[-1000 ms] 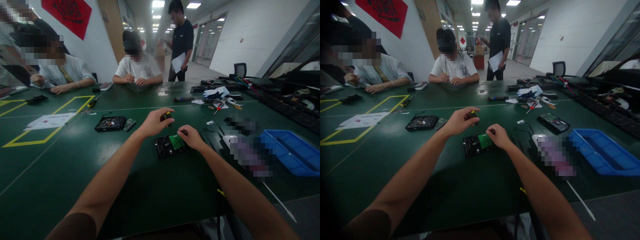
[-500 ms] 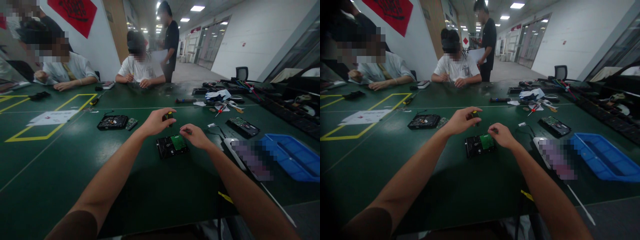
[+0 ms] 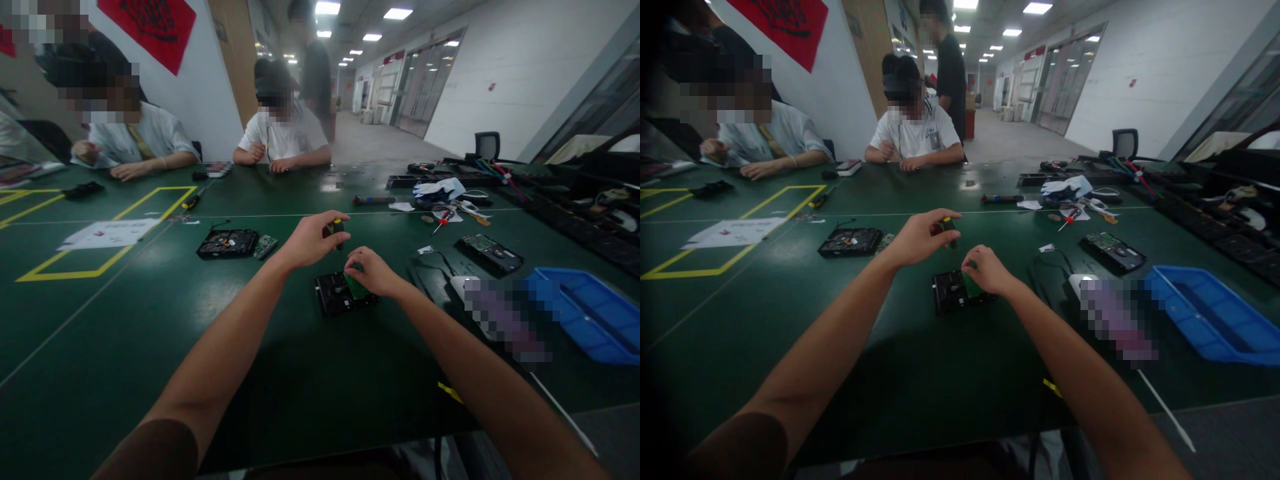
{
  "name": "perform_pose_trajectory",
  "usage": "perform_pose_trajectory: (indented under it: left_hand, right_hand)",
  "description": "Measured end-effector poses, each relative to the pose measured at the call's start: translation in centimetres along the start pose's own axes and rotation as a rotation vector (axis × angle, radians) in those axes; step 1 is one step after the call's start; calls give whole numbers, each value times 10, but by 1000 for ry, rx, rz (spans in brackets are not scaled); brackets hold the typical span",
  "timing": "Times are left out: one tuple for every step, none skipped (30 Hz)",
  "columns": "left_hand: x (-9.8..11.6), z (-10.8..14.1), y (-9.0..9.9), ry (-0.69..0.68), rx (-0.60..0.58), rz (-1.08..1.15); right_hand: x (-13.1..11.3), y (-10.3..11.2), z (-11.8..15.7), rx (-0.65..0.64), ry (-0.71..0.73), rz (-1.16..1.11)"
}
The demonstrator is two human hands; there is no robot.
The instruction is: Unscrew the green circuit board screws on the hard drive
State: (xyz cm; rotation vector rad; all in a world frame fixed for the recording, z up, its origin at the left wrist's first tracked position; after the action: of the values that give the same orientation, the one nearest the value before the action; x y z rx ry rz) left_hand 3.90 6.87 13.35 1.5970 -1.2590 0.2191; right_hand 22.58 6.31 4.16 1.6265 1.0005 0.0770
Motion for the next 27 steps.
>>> perform_pose_trajectory:
  left_hand:
    - [0,0,0,1,-1,0]
    - [0,0,0,3,-2,0]
    - [-1,0,0,6,-2,-1]
    - [-1,0,0,7,-3,-1]
    - [-1,0,0,6,-2,-2]
    - [-1,0,0,4,-1,-3]
    - [0,0,0,3,-2,-5]
    - [0,0,0,4,0,-6]
    - [0,0,0,5,1,-8]
    - [0,0,0,6,1,-9]
    - [0,0,0,7,0,-10]
    - [0,0,0,8,-2,-9]
    - [0,0,0,10,-4,-7]
    - [0,0,0,12,-8,-4]
    - [0,0,0,16,-11,0]
    - [0,0,0,18,-14,2]
    - [0,0,0,19,-15,4]
    - [0,0,0,19,-13,3]
    - [0,0,0,17,-10,1]
    - [0,0,0,16,-6,-2]
    - [-1,0,0,15,-1,-5]
    - [-1,0,0,13,2,-6]
    - [-1,0,0,13,1,-3]
    - [-1,0,0,13,-4,4]
    - [-1,0,0,14,-10,10]
    - [-1,0,0,16,-16,16]
    - [-1,0,-1,19,-19,19]
  right_hand:
    - [0,-2,-2,-7,-7,12]
    - [1,-4,-4,-12,-16,22]
    - [2,-6,-5,-18,-22,29]
    - [3,-7,-6,-24,-26,33]
    - [3,-8,-6,-28,-26,32]
    - [4,-9,-6,-31,-24,28]
    - [4,-10,-5,-31,-22,25]
    - [4,-10,-5,-28,-21,23]
    - [4,-10,-4,-24,-21,24]
    - [4,-10,-4,-18,-22,26]
    - [5,-10,-3,-12,-24,29]
    - [5,-11,-3,-6,-27,31]
    - [5,-11,-3,-1,-29,31]
    - [5,-11,-3,2,-31,28]
    - [5,-11,-4,6,-32,23]
    - [5,-11,-4,10,-32,18]
    - [6,-11,-4,14,-31,12]
    - [6,-10,-4,18,-26,5]
    - [6,-9,-4,25,-21,-2]
    - [6,-8,-4,32,-15,-8]
    - [7,-6,-4,41,-11,-12]
    - [8,-5,-3,51,-10,-13]
    - [8,-3,-3,59,-11,-14]
    - [9,-2,-3,63,-13,-14]
    - [9,-1,-3,63,-15,-14]
    - [9,-1,-3,58,-15,-16]
    - [9,0,-3,50,-14,-20]
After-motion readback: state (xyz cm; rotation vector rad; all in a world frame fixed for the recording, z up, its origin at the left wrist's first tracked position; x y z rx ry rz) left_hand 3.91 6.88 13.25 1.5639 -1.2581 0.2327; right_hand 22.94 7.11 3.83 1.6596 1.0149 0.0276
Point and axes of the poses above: each hand's wrist, its own z-axis away from the middle knuckle, its own y-axis out of the back of the hand, x = y × z, the point moved 4 cm from there along -z, towards the middle knuckle, and after that the axes turned 3 degrees about y, right-handed, at the moved point
